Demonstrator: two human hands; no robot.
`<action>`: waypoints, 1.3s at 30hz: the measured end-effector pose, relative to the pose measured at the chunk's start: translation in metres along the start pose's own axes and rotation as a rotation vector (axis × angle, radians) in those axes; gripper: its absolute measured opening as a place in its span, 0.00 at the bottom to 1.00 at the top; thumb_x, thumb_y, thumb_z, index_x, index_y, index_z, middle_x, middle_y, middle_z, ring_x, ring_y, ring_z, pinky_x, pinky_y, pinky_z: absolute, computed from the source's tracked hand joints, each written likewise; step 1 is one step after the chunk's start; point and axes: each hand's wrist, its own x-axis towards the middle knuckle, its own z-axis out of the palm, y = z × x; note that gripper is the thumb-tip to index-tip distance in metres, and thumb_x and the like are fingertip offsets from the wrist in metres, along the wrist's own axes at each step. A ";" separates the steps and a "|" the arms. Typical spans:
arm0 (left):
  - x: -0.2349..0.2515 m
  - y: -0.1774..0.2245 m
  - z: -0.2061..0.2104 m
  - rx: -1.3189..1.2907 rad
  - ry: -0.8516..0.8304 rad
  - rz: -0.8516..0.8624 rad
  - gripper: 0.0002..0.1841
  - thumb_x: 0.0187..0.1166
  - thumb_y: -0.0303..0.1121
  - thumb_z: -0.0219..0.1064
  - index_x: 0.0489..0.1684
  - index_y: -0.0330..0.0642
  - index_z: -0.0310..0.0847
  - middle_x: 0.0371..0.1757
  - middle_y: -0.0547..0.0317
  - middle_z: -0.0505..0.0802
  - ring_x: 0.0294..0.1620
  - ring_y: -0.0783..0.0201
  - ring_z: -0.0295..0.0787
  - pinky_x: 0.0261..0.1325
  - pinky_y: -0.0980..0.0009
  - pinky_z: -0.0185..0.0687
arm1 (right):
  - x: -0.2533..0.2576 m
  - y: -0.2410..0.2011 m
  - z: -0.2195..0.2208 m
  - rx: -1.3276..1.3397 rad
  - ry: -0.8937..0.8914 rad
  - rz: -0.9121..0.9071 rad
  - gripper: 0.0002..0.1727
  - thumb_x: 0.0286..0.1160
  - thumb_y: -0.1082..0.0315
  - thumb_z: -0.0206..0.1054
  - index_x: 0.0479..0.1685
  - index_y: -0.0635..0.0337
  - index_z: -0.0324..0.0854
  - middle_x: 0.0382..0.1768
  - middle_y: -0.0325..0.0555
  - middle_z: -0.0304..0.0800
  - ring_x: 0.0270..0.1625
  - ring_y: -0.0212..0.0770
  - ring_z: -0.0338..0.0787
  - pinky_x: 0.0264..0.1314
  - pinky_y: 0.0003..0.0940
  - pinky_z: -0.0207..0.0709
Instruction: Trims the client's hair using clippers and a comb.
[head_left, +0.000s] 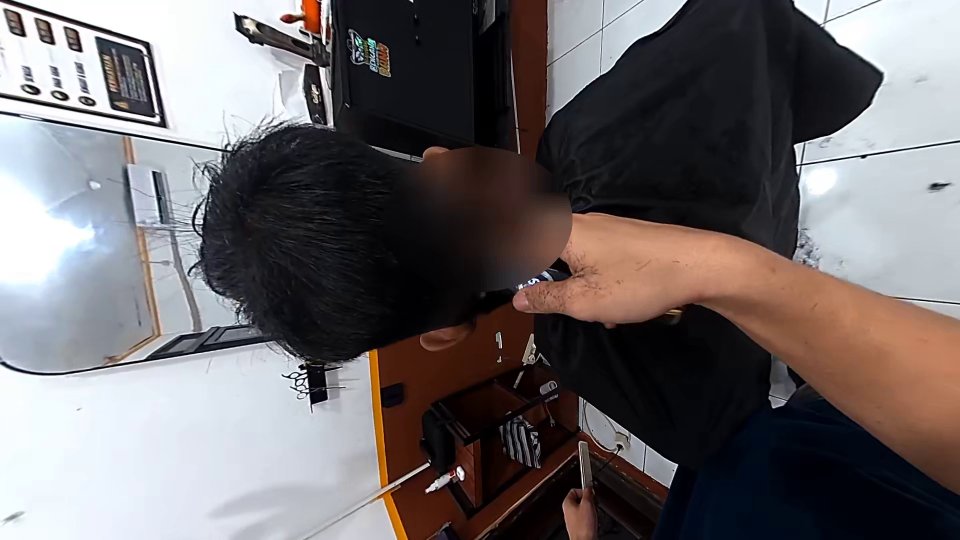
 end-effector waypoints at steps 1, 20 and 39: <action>-0.001 0.000 0.000 0.001 0.001 -0.006 0.13 0.89 0.32 0.61 0.37 0.29 0.79 0.23 0.50 0.86 0.15 0.63 0.78 0.20 0.67 0.76 | -0.001 0.000 -0.001 0.010 -0.014 0.036 0.16 0.88 0.53 0.63 0.46 0.59 0.82 0.19 0.39 0.81 0.14 0.29 0.80 0.15 0.26 0.77; -0.002 -0.001 0.002 -0.009 -0.039 -0.004 0.14 0.89 0.32 0.60 0.34 0.29 0.78 0.22 0.51 0.85 0.15 0.64 0.77 0.20 0.68 0.76 | -0.002 -0.003 0.000 0.020 -0.004 0.110 0.19 0.89 0.52 0.61 0.40 0.59 0.81 0.17 0.40 0.82 0.13 0.30 0.82 0.16 0.27 0.80; -0.009 0.005 0.004 0.004 -0.076 -0.024 0.14 0.90 0.33 0.59 0.36 0.30 0.78 0.21 0.52 0.86 0.14 0.65 0.78 0.18 0.69 0.75 | 0.000 -0.001 -0.007 -0.084 -0.053 0.034 0.17 0.87 0.52 0.63 0.45 0.58 0.83 0.19 0.38 0.81 0.14 0.29 0.79 0.15 0.27 0.76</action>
